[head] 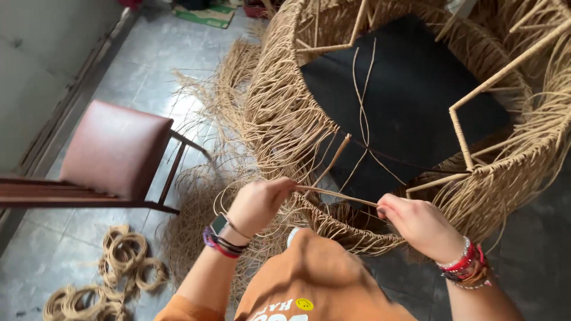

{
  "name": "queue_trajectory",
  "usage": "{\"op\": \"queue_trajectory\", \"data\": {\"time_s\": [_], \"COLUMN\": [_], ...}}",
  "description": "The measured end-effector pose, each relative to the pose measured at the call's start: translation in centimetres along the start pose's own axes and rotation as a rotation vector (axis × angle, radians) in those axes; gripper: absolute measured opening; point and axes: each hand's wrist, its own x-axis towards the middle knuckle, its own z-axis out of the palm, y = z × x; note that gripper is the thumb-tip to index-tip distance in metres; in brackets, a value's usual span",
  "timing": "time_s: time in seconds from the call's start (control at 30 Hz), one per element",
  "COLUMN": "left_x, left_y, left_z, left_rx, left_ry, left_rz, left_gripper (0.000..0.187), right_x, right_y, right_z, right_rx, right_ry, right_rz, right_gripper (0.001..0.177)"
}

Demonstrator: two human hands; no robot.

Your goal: Weaving dried straw strands through a large furniture frame to create a decorative cover.

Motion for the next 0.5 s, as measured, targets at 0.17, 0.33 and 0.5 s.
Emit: {"op": "queue_trajectory", "data": {"time_s": [0.17, 0.33, 0.5], "left_x": [2.6, 3.8, 4.8], "left_y": [-3.9, -5.4, -7.1], "left_z": [-2.7, -4.1, -4.3], "left_rx": [-0.034, -0.004, -0.007], "left_ry": [0.158, 0.152, 0.135], "left_rz": [0.035, 0.063, 0.050], "left_gripper": [0.019, 0.022, 0.022], "right_x": [0.2, 1.2, 2.4], "right_y": [3.1, 3.2, 4.4], "right_z": [0.2, 0.7, 2.1], "right_rx": [-0.198, -0.172, -0.215], "right_ry": [-0.042, 0.019, 0.138], "right_rz": [0.104, 0.119, 0.049], "right_gripper": [0.021, 0.017, 0.015]}}
